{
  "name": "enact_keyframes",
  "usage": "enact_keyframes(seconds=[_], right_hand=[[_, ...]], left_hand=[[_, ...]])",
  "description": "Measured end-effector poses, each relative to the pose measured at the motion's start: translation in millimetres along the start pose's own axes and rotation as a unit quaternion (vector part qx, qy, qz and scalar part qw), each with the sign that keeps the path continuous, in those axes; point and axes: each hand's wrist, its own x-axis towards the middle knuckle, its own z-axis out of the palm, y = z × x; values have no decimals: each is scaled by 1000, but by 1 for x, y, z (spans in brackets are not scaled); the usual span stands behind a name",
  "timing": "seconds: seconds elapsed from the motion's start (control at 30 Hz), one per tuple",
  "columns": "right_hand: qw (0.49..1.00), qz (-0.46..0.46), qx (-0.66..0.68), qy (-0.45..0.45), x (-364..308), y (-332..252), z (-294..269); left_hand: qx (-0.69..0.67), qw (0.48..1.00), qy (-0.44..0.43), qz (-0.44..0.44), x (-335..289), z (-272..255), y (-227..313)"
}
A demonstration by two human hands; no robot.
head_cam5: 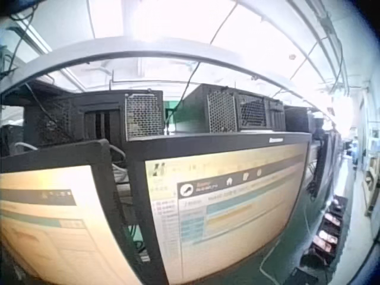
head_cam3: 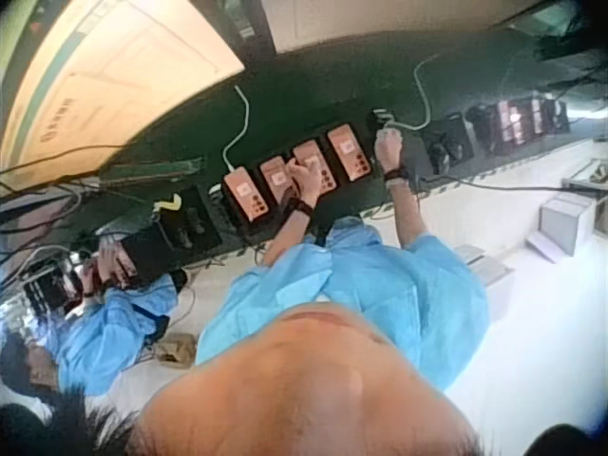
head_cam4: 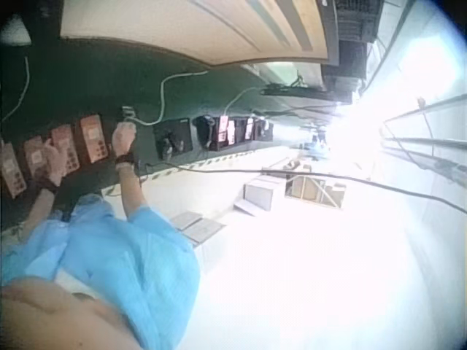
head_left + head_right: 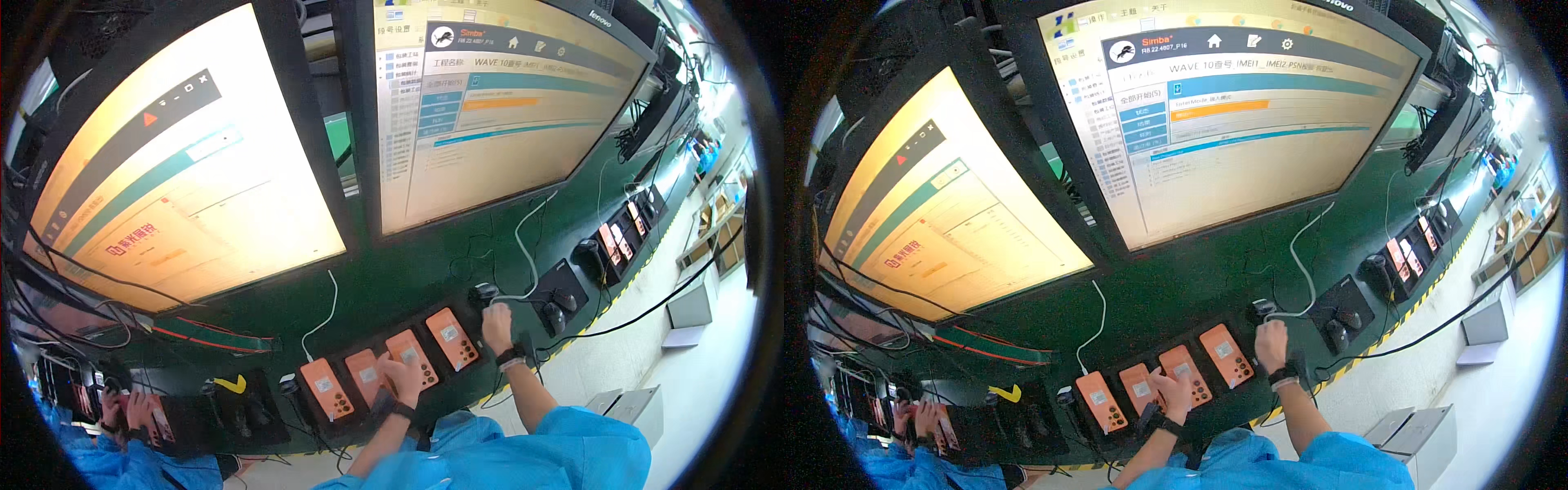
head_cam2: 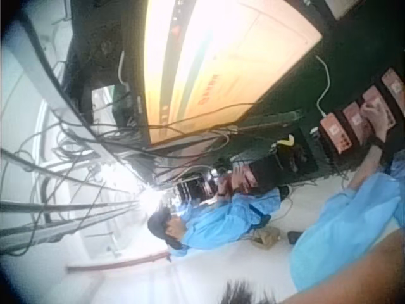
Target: Scanning barcodes and connecting/disconnecting charging cables into mobile devices on a testing bench in a factory.
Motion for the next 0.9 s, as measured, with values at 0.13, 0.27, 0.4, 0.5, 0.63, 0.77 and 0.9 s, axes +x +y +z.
enact_keyframes(seconds=[0.13,0.27,0.4,0.5,0.63,0.77,0.9], right_hand=[[963,-76,256,-43,-17,-46,-17],[861,67,495,-91,-10,-86,-33],[891,-2,400,-213,6,-110,-62],[874,-93,443,-176,12,-126,-72],[845,-136,481,-193,5,-136,-79],[797,11,519,-310,-2,-144,-86],[807,-7,509,-300,0,-151,-89]], left_hand=[[-258,935,-27,-241,-1,11,-19],[-159,974,-84,-139,7,28,-41],[-66,963,-247,-86,14,13,-43],[-318,898,-299,-59,20,-9,-30],[-330,852,-406,-31,16,-31,-11],[-336,846,-411,-37,12,-39,-3],[-318,853,-413,-13,12,-40,-3]])
